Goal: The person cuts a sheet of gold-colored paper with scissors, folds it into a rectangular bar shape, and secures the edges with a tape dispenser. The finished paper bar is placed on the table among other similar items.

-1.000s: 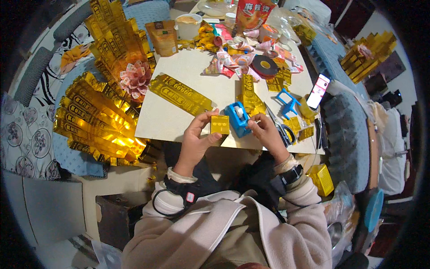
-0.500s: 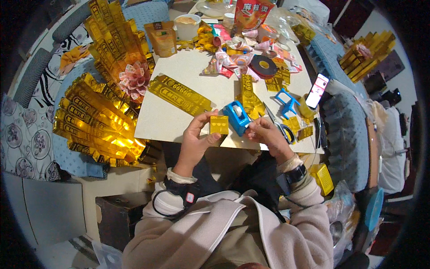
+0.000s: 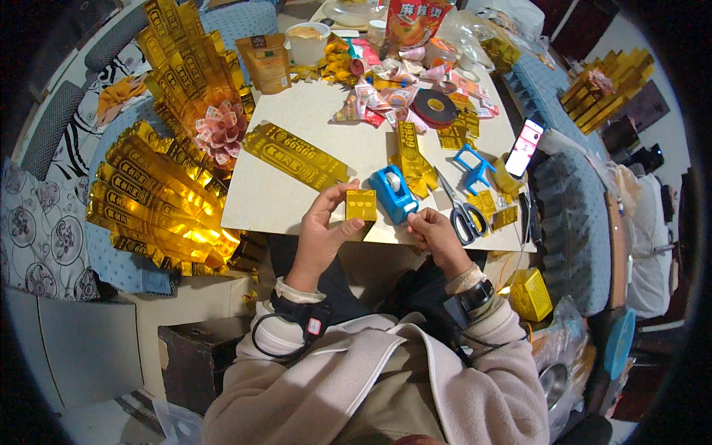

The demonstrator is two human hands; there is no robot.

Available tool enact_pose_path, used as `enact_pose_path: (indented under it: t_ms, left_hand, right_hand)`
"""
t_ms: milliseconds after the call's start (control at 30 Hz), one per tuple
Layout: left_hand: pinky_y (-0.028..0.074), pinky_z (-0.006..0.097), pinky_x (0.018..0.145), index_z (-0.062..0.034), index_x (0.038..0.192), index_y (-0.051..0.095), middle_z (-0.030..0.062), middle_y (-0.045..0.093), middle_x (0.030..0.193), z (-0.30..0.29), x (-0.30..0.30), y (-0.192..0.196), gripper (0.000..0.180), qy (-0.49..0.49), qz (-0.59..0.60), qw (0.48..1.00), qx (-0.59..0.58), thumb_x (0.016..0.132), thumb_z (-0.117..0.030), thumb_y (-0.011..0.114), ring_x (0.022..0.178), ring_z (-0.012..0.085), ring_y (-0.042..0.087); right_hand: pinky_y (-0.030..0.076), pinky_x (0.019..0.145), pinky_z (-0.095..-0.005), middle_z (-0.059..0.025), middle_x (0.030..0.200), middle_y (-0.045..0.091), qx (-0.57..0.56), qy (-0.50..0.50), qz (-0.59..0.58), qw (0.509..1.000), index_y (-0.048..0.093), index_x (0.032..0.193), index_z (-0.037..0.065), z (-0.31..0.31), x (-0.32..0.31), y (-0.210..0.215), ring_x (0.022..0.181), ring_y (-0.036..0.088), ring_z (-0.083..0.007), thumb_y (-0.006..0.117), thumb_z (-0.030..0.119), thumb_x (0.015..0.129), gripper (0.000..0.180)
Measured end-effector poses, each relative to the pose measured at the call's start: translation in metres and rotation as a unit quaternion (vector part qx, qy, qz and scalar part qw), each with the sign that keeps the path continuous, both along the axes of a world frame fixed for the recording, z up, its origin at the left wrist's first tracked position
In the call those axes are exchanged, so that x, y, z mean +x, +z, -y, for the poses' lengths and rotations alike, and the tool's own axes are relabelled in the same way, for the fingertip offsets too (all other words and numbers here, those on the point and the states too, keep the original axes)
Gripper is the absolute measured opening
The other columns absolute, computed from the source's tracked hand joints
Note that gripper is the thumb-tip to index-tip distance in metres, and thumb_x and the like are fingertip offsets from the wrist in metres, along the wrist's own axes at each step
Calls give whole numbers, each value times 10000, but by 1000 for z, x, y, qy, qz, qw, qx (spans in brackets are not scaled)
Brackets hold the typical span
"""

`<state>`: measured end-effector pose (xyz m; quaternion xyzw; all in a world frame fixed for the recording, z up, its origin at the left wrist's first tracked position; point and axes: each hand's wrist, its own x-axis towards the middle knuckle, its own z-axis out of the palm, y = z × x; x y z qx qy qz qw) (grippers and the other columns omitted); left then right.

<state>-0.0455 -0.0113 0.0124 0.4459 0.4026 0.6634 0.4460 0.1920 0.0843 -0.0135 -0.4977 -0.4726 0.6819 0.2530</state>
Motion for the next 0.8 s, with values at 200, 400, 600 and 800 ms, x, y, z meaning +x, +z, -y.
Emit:
enact_pose_path:
  t_ms: [200, 400, 600, 800]
  left_hand:
    - [397, 367, 1154, -39, 1364, 567, 150, 577, 1444, -1, -1, -2, 583, 6, -13, 1000, 7, 888, -250, 830, 1340, 243, 532]
    - [393, 370, 1158, -37, 1366, 564, 149, 575, 1451, -2, 1, -5, 584, 7, -12, 1000, 16, 891, -251, 828, 1345, 242, 531]
    - [384, 368, 1162, -32, 1362, 562, 145, 577, 1449, -2, 0, -6, 591, 9, -7, 1000, 10, 887, -255, 832, 1349, 244, 527]
    - [374, 385, 1173, -43, 1361, 567, 150, 576, 1453, -3, -1, -7, 594, 14, -25, 1000, 5, 886, -279, 832, 1362, 262, 521]
  right_hand:
    - [309, 502, -210, 34, 783, 572, -16, 18, 13, 1000, 577, 935, 115, 0, 3, 1, 589, 394, -45, 669, 265, 1026, 198]
    - [286, 500, -202, 49, 792, 576, -40, 16, -13, 999, 584, 953, 142, 3, 5, -1, 581, 371, -35, 658, 268, 1031, 166]
    - [257, 490, -201, 47, 805, 589, -100, 11, -63, 993, 592, 976, 140, 0, 11, 4, 574, 361, -32, 637, 252, 1036, 135]
    - [234, 472, -203, 50, 801, 586, -76, 4, -57, 995, 591, 977, 138, 4, 8, 1, 561, 349, -33, 637, 248, 1034, 132]
